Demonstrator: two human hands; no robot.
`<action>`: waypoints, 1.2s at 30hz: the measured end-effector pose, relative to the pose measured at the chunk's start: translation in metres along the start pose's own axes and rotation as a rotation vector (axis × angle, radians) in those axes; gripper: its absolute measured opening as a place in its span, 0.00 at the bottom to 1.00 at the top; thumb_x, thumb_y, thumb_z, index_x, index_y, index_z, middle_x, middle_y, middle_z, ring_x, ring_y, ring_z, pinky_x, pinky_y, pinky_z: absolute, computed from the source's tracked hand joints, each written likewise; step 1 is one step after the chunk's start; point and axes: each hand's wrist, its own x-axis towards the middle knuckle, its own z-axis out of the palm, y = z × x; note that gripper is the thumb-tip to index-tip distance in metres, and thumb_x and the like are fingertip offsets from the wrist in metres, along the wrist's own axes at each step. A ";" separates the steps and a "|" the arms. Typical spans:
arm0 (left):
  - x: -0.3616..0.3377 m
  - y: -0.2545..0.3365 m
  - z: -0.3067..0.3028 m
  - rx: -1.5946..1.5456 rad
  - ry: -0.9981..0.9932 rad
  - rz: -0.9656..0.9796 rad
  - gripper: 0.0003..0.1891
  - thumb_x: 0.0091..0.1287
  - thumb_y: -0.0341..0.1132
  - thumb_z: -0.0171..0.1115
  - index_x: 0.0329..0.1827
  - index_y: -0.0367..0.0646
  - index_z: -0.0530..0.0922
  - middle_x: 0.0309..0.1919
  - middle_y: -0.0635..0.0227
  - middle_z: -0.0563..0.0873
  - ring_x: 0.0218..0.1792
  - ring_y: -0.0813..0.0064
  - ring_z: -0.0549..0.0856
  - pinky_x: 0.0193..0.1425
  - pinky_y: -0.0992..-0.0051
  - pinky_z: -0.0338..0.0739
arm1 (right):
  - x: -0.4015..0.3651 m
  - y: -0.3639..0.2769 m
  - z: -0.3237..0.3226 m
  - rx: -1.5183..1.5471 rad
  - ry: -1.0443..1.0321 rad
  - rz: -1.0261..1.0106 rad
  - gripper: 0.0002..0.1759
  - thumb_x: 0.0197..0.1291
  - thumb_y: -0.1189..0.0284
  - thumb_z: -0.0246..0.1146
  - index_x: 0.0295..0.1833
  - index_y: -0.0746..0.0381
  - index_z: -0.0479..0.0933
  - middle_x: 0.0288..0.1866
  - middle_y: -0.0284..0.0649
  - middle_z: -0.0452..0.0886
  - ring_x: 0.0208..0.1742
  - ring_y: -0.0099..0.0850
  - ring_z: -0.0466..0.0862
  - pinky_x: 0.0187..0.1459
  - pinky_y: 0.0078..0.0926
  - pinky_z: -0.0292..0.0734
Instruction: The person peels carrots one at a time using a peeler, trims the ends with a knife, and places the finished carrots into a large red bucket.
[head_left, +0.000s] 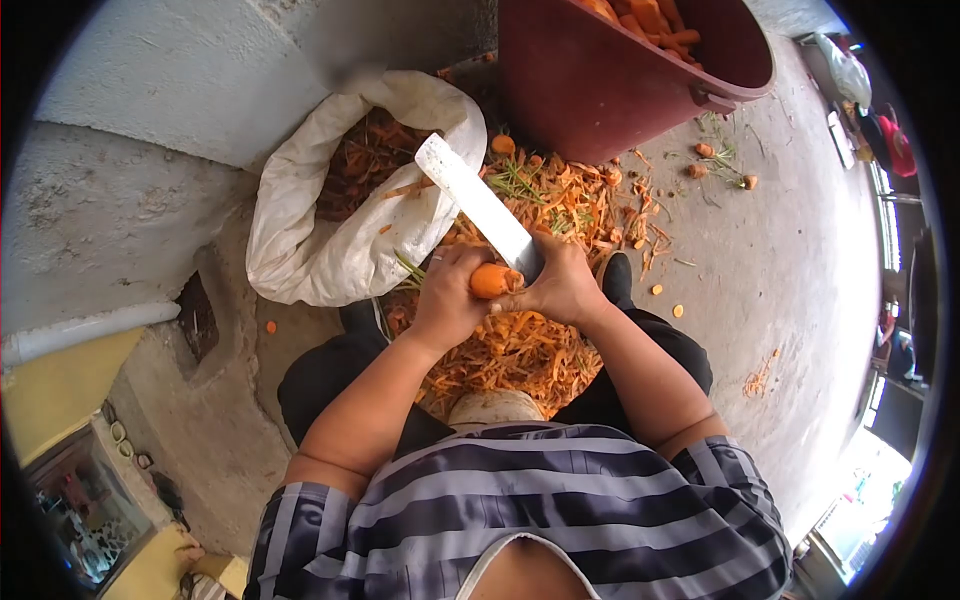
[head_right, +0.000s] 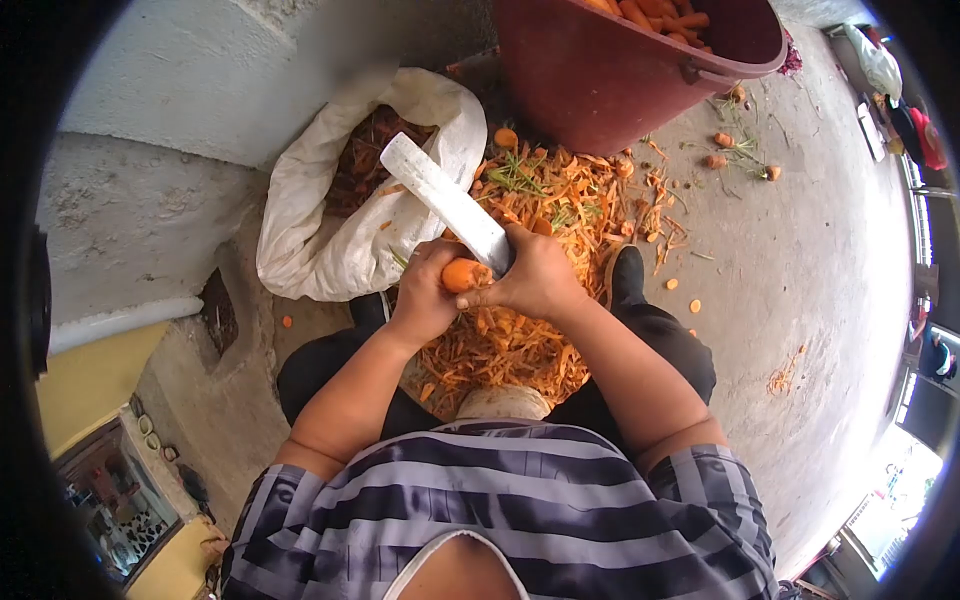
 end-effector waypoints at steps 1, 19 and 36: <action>-0.001 -0.002 0.001 0.009 -0.012 -0.004 0.19 0.41 0.30 0.69 0.39 0.43 0.75 0.36 0.60 0.78 0.41 0.56 0.76 0.46 0.63 0.70 | -0.001 -0.001 0.000 -0.053 0.006 -0.004 0.46 0.20 0.46 0.75 0.40 0.72 0.73 0.29 0.51 0.80 0.32 0.41 0.82 0.37 0.33 0.77; -0.012 -0.008 0.008 0.150 0.033 -0.070 0.18 0.43 0.30 0.66 0.41 0.43 0.75 0.34 0.58 0.79 0.39 0.55 0.78 0.44 0.61 0.71 | -0.012 0.010 0.037 -0.085 0.053 0.029 0.36 0.44 0.43 0.62 0.36 0.71 0.76 0.23 0.53 0.78 0.27 0.46 0.81 0.33 0.36 0.76; 0.002 0.018 -0.005 -0.466 -0.175 0.051 0.19 0.42 0.33 0.73 0.38 0.41 0.77 0.32 0.67 0.80 0.38 0.71 0.80 0.45 0.74 0.73 | -0.009 -0.002 -0.017 0.111 -0.138 -0.184 0.47 0.15 0.51 0.78 0.43 0.70 0.72 0.31 0.49 0.79 0.35 0.40 0.81 0.39 0.32 0.74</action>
